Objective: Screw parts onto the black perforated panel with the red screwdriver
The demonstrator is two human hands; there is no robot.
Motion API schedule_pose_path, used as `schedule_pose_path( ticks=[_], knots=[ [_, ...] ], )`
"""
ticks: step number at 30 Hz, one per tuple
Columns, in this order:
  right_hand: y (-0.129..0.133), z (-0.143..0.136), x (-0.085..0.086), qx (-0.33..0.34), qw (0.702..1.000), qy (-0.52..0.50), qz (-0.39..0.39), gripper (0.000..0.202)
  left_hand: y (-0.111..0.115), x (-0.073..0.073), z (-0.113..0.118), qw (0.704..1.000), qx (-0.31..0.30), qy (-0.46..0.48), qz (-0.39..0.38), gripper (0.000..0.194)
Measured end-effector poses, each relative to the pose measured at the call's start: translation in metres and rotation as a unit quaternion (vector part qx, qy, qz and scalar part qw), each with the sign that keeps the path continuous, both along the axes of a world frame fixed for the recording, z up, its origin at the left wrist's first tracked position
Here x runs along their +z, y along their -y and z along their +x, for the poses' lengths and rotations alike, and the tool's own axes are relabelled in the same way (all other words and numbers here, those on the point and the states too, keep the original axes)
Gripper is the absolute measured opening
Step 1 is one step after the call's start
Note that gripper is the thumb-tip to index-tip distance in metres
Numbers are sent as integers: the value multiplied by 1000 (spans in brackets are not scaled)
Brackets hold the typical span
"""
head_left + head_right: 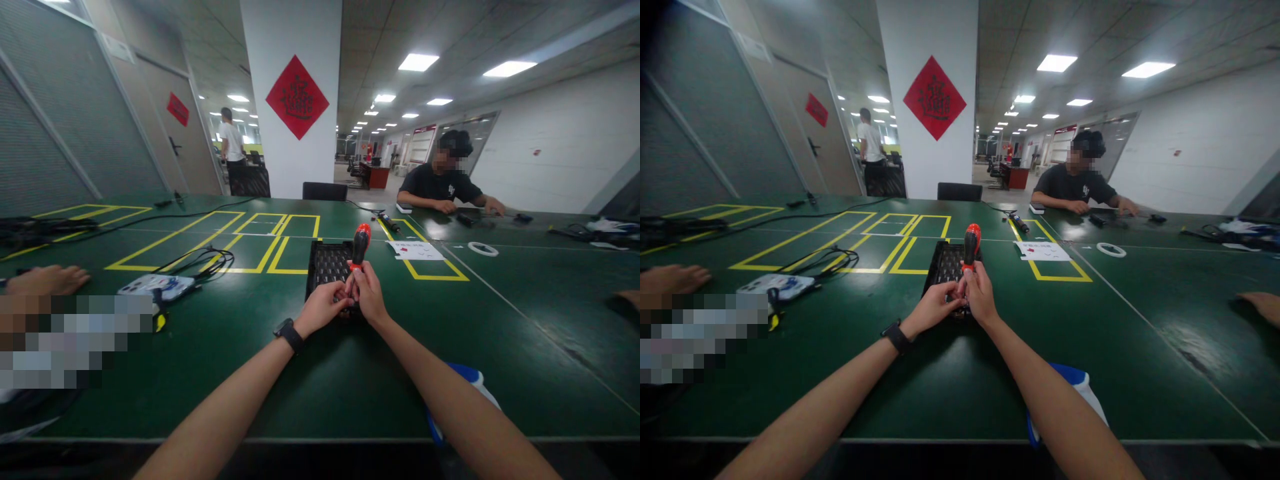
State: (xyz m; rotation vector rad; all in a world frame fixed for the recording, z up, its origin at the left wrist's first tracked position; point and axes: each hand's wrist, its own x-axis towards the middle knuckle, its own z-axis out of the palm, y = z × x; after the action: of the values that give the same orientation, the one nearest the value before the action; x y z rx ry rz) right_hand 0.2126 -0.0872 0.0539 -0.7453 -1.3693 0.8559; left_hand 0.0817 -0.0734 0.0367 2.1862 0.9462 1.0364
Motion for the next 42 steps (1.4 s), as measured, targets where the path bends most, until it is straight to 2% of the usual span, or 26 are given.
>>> schedule_pose_path(
  ticks=[5,11,20,27,35,39,42],
  knots=[
    [0,0,0,5,1000,2,3,27,0,0,0,1000,1,-1,5,11],
    [-2,2,-1,3,1000,7,-5,29,1,2,0,999,-30,-1,13,10],
    [0,1,-1,-3,1000,3,-5,30,1,0,0,1000,15,-10,-1,13],
    [0,1,0,3,1000,3,-17,33,3,4,-1,1000,-27,-10,-1,15],
    [1,1,1,-7,1000,-2,-6,31,0,1,0,999,25,-24,2,14],
    [0,2,0,3,1000,2,-9,32,1,2,-1,1000,-1,-20,13,10],
    [0,2,-1,5,1000,4,-13,34,3,4,-1,1000,-14,-26,10,14]
  ],
)
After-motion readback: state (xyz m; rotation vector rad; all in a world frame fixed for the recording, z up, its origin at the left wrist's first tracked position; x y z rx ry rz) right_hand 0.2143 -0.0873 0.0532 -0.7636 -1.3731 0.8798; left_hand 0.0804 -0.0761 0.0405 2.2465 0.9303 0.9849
